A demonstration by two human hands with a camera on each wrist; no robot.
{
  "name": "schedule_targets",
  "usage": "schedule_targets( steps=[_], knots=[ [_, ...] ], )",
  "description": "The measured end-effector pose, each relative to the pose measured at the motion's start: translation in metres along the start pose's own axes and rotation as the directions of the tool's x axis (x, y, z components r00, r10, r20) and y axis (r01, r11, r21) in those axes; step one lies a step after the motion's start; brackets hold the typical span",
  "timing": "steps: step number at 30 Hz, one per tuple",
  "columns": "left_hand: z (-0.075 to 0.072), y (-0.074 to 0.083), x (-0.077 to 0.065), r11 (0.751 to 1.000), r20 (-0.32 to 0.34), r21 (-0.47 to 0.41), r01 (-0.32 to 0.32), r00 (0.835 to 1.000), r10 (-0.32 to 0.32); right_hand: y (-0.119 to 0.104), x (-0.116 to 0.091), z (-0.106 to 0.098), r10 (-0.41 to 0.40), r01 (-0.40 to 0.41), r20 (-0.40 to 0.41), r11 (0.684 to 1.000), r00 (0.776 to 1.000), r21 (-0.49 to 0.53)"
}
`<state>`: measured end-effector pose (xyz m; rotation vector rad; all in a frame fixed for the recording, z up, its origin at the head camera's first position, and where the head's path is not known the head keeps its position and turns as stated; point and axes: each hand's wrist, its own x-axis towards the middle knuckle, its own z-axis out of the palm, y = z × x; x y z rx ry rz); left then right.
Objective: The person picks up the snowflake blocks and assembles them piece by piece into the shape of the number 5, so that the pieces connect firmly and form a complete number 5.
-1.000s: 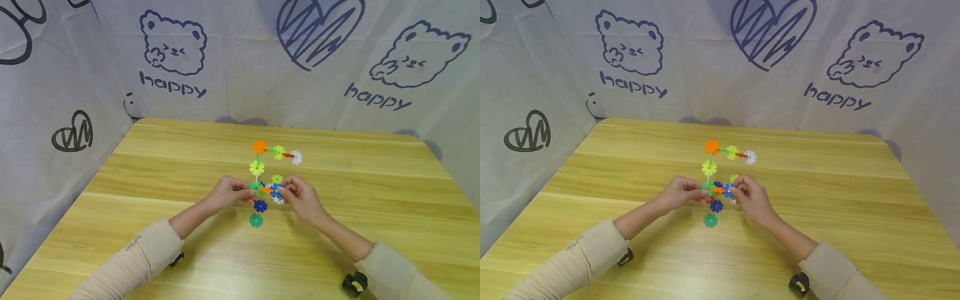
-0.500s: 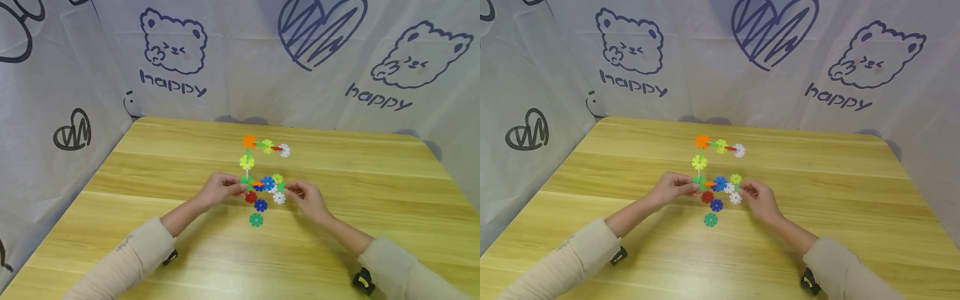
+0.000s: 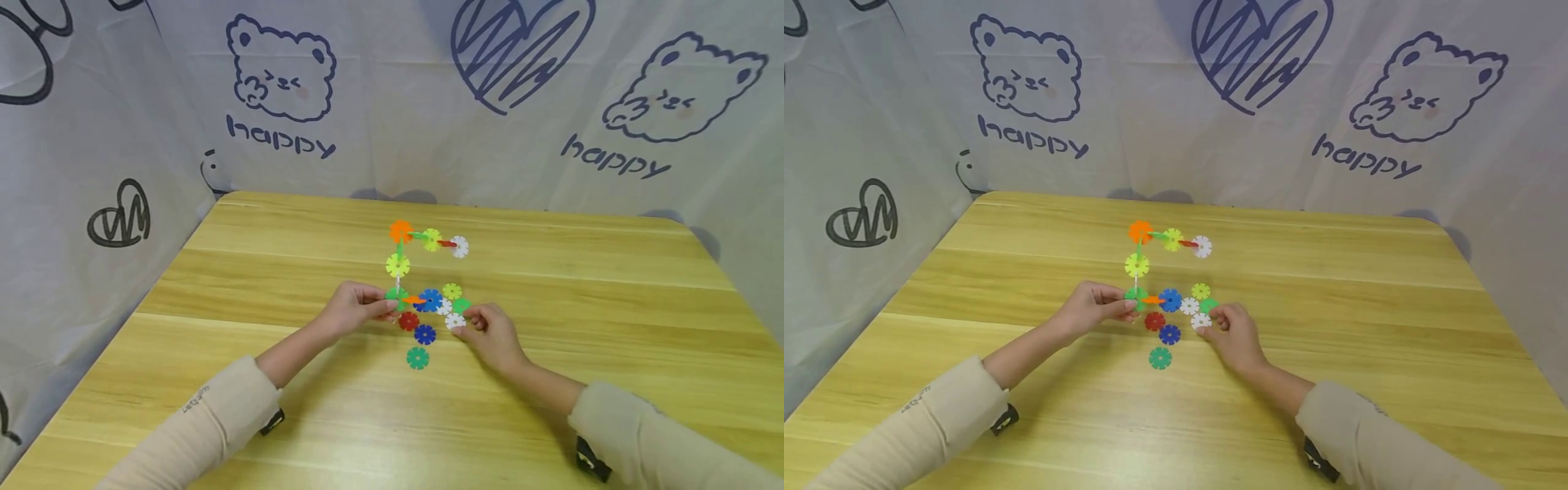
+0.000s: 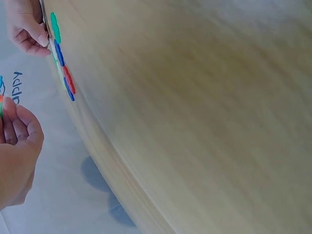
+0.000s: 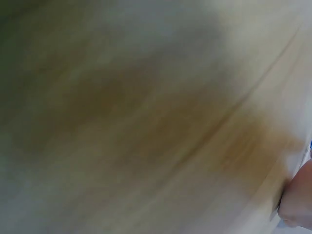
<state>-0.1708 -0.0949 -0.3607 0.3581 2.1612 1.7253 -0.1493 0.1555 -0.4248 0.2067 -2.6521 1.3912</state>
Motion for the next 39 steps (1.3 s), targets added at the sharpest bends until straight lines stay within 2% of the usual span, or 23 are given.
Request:
schedule_targets(
  steps=[10, 20, 27, 33, 39],
  knots=[
    [0.001, -0.001, 0.001, 0.999, 0.01, -0.032, 0.006, 1.0, -0.005, -0.005, -0.001, 0.003, 0.031, -0.031, -0.004, 0.999, 1.0, -0.034],
    [0.002, 0.0, 0.0, 1.0, 0.013, -0.025, -0.001, 1.0, 0.002, -0.011, -0.001, -0.001, 0.092, -0.089, 0.044, 0.994, 0.995, -0.064],
    [0.001, -0.001, 0.0, 1.0, 0.008, -0.013, 0.004, 1.0, -0.004, -0.008, -0.002, -0.006, 0.031, -0.03, 0.06, 0.999, 0.998, -0.028],
    [0.0, -0.002, 0.0, 1.0, -0.004, -0.007, -0.008, 1.0, 0.007, -0.007, -0.005, -0.012, -0.039, 0.039, 0.027, 0.999, 0.999, -0.003],
    [0.001, -0.001, -0.001, 1.0, 0.002, -0.011, -0.008, 1.0, 0.008, -0.013, -0.004, -0.017, 0.009, -0.01, 0.038, 1.0, 0.999, 0.029]
  ],
)
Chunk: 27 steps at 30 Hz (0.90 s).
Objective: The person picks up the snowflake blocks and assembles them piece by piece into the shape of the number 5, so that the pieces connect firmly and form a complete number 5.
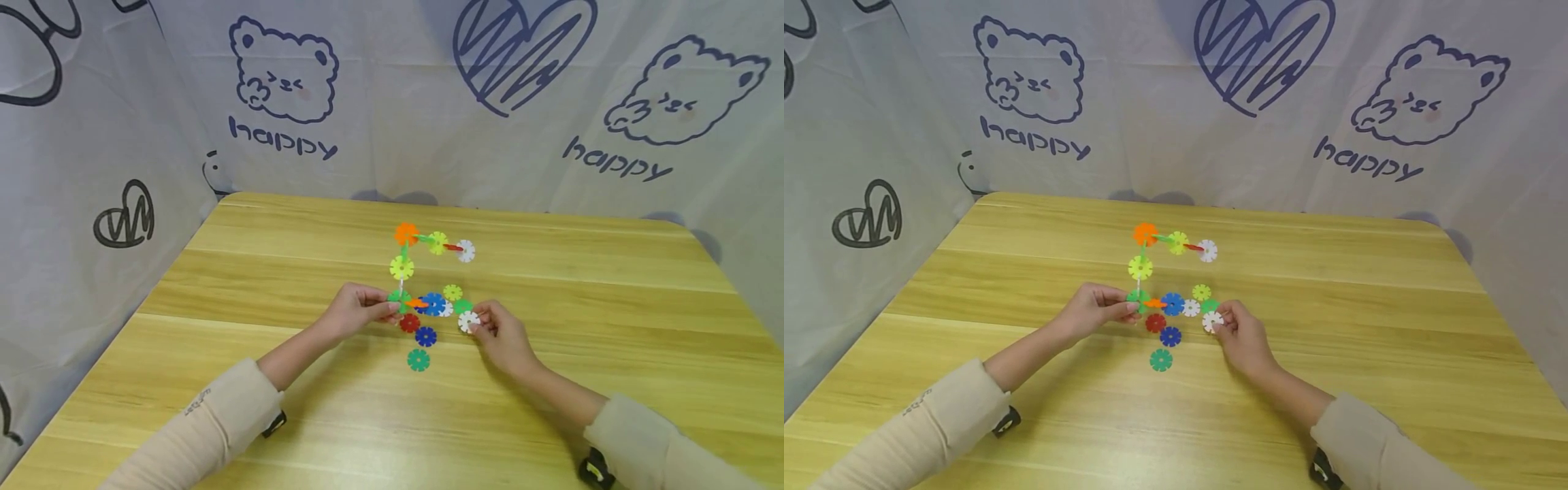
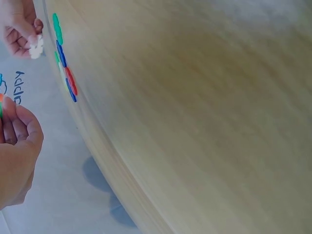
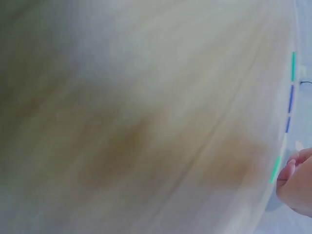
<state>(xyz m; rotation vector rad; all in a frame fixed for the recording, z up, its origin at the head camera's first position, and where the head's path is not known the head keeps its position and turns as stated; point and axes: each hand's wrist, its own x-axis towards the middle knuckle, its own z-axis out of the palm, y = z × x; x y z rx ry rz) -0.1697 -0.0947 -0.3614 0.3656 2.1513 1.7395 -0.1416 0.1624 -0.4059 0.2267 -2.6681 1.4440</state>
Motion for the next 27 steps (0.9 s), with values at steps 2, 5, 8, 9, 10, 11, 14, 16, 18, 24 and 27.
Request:
schedule_targets(
  steps=[2, 5, 8, 9, 10, 11, 14, 16, 18, 24, 27],
  knots=[
    [0.001, 0.001, 0.0, 1.0, -0.001, 0.001, 0.0, 1.0, 0.0, -0.004, 0.0, -0.002, 0.014, -0.015, 0.016, 0.999, 1.0, 0.039],
    [0.002, 0.002, 0.0, 1.0, -0.007, 0.005, -0.004, 1.0, 0.004, -0.009, -0.001, -0.004, 0.009, -0.013, 0.039, 0.994, 0.999, 0.105],
    [0.004, 0.003, 0.001, 1.0, -0.015, 0.001, -0.003, 1.0, 0.003, -0.014, -0.002, -0.006, -0.008, 0.0, 0.047, 0.986, 0.999, 0.169],
    [0.004, 0.003, 0.001, 1.0, -0.019, 0.001, -0.003, 1.0, 0.003, -0.016, -0.002, -0.006, -0.014, 0.006, 0.046, 0.983, 0.999, 0.184],
    [0.005, 0.003, 0.001, 1.0, -0.022, 0.0, -0.002, 1.0, 0.002, -0.017, -0.002, -0.007, -0.02, 0.011, 0.044, 0.979, 0.999, 0.202],
    [0.005, 0.003, 0.002, 1.0, -0.025, 0.0, 0.0, 1.0, 0.0, -0.018, -0.003, -0.007, -0.027, 0.017, 0.041, 0.976, 0.999, 0.217],
    [0.007, 0.003, 0.002, 1.0, -0.036, -0.002, 0.009, 0.999, -0.009, -0.021, -0.003, -0.008, -0.045, 0.038, 0.025, 0.966, 0.999, 0.255],
    [0.008, 0.004, 0.002, 1.0, -0.041, -0.011, 0.012, 0.999, -0.013, -0.023, -0.004, -0.008, -0.066, 0.061, 0.011, 0.96, 0.998, 0.273],
    [0.009, 0.004, 0.003, 0.999, -0.046, -0.031, 0.013, 0.999, -0.014, -0.024, -0.003, -0.009, -0.092, 0.09, -0.008, 0.953, 0.996, 0.288],
    [0.011, 0.007, 0.004, 0.996, -0.058, -0.087, -0.008, 0.998, 0.003, -0.028, 0.0, -0.009, -0.129, 0.14, -0.055, 0.941, 0.99, 0.307],
    [0.012, 0.007, 0.004, 0.996, -0.063, -0.091, -0.007, 0.998, 0.001, -0.029, 0.002, -0.009, -0.132, 0.147, -0.067, 0.935, 0.989, 0.322]
  ],
)
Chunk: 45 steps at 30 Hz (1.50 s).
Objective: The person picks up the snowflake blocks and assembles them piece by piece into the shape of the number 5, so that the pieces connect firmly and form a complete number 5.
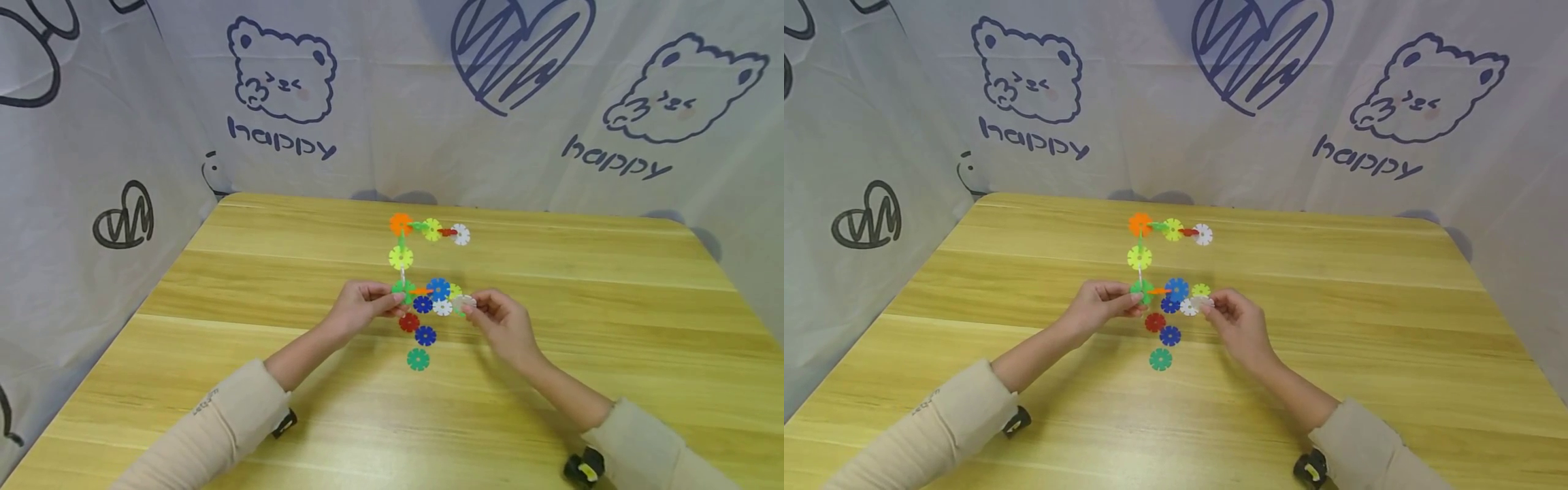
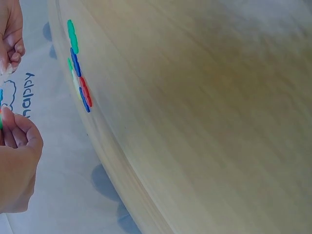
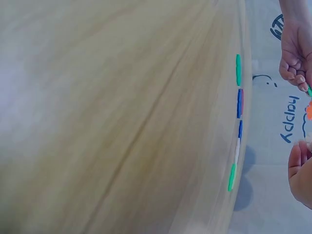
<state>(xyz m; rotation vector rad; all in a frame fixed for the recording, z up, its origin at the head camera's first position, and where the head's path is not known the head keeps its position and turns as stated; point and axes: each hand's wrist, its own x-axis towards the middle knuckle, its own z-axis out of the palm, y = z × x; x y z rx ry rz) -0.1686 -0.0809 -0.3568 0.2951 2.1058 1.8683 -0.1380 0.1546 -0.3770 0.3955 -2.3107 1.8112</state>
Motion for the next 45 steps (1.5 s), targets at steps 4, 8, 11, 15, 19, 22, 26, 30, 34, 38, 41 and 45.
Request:
schedule_targets(
  steps=[4, 8, 11, 15, 19, 22, 26, 30, 34, 38, 41, 45],
  knots=[
    [0.001, 0.0, 0.0, 1.0, -0.011, -0.015, 0.006, 1.0, -0.006, 0.001, 0.002, 0.002, -0.029, 0.029, -0.011, 0.999, 1.0, 0.029],
    [0.002, -0.001, 0.0, 0.999, -0.02, -0.037, 0.019, 1.0, -0.02, 0.001, 0.003, 0.005, -0.056, 0.058, -0.035, 0.997, 0.998, 0.06],
    [0.003, 0.0, 0.0, 0.999, -0.02, -0.048, 0.02, 1.0, -0.021, 0.0, 0.003, 0.007, -0.053, 0.057, -0.055, 0.996, 0.997, 0.063],
    [0.004, 0.0, 0.0, 0.997, -0.018, -0.069, 0.017, 1.0, -0.018, -0.001, 0.004, 0.008, -0.027, 0.031, -0.07, 0.998, 0.997, 0.05],
    [0.005, 0.0, 0.0, 0.996, -0.019, -0.086, 0.02, 1.0, -0.021, -0.002, 0.004, 0.009, -0.023, 0.028, -0.072, 0.998, 0.997, 0.057],
    [0.005, 0.001, -0.001, 0.997, -0.021, -0.076, 0.015, 1.0, -0.016, -0.002, 0.003, 0.009, -0.042, 0.047, -0.067, 0.996, 0.997, 0.079],
    [0.007, 0.002, -0.002, 0.999, -0.027, -0.03, 0.019, 0.999, -0.02, -0.002, 0.003, 0.009, -0.085, 0.091, -0.057, 0.989, 0.995, 0.114],
    [0.009, 0.003, -0.003, 1.0, -0.036, 0.014, 0.01, 0.999, -0.009, -0.001, 0.003, 0.008, -0.142, 0.145, -0.041, 0.986, 0.989, 0.082],
    [0.01, 0.004, -0.004, 1.0, -0.06, 0.03, 0.008, 0.998, -0.006, 0.001, 0.002, 0.01, -0.18, 0.181, -0.042, 0.983, 0.983, 0.017],
    [0.012, 0.004, -0.005, 0.999, -0.063, 0.035, 0.018, 0.998, -0.015, 0.003, 0.002, 0.012, -0.184, 0.185, -0.068, 0.983, 0.981, 0.01],
    [0.013, 0.003, -0.005, 0.999, -0.05, 0.035, 0.006, 0.999, -0.004, 0.002, 0.002, 0.013, -0.199, 0.201, -0.084, 0.98, 0.976, 0.012],
    [0.012, 0.002, -0.005, 0.999, -0.029, 0.026, -0.019, 0.999, 0.02, 0.002, 0.003, 0.012, -0.232, 0.233, -0.082, 0.972, 0.969, 0.008]
  ],
)
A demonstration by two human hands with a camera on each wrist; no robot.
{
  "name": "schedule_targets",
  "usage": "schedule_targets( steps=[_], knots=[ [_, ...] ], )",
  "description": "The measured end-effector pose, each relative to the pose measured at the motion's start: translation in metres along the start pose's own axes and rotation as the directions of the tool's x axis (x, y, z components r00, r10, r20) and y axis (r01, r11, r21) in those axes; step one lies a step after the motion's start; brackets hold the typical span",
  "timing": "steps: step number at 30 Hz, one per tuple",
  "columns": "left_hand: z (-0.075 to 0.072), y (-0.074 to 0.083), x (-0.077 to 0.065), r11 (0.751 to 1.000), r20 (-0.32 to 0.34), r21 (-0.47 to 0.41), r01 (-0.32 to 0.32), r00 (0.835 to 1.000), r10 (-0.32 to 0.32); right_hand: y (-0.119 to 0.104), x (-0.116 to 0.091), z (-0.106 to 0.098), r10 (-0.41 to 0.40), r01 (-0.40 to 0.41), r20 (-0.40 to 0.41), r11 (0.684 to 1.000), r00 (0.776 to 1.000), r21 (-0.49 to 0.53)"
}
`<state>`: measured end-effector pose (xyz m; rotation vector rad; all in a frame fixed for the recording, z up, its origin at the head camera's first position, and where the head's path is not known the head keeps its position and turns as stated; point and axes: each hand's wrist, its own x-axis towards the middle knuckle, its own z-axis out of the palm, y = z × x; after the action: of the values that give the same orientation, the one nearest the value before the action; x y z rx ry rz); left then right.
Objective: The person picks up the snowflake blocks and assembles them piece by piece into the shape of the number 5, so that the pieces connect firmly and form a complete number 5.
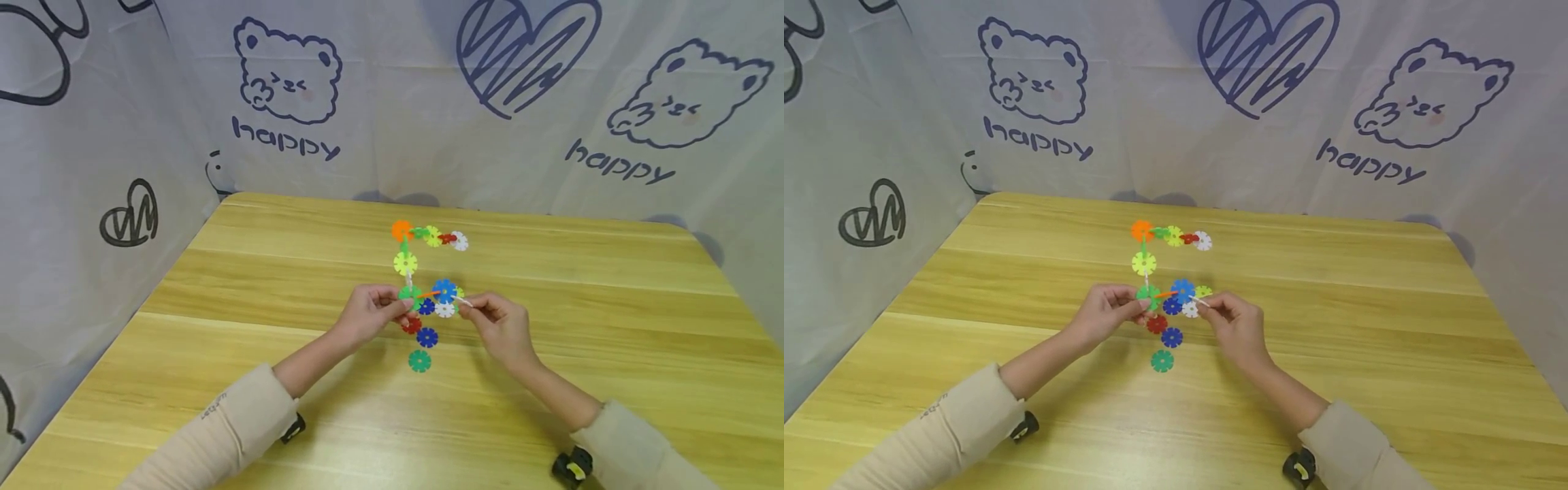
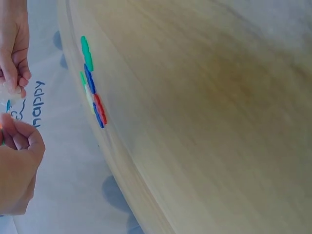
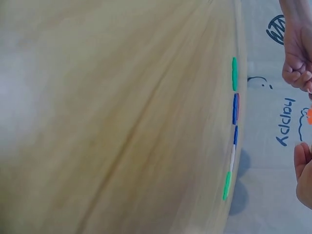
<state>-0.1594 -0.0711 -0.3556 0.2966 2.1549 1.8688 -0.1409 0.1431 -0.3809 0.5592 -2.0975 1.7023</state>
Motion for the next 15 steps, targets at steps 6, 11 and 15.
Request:
schedule_targets(
  steps=[6, 11, 15],
  knots=[
    [0.0016, 0.0013, -0.0005, 1.0, 0.014, -0.009, -0.013, 1.0, 0.014, 0.0016, -0.0017, -0.0014, -0.015, 0.015, 0.002, 1.0, 1.0, 0.005],
    [0.0051, 0.0031, -0.0014, 0.999, 0.004, -0.029, -0.017, 1.0, 0.018, 0.0019, -0.0013, 0.0001, -0.053, 0.054, -0.036, 0.998, 0.998, 0.02],
    [0.0071, 0.0034, -0.0007, 1.0, -0.018, -0.022, -0.014, 1.0, 0.014, -0.0002, 0.0013, 0.0007, -0.056, 0.057, -0.055, 0.998, 0.997, 0.011]
  ],
)
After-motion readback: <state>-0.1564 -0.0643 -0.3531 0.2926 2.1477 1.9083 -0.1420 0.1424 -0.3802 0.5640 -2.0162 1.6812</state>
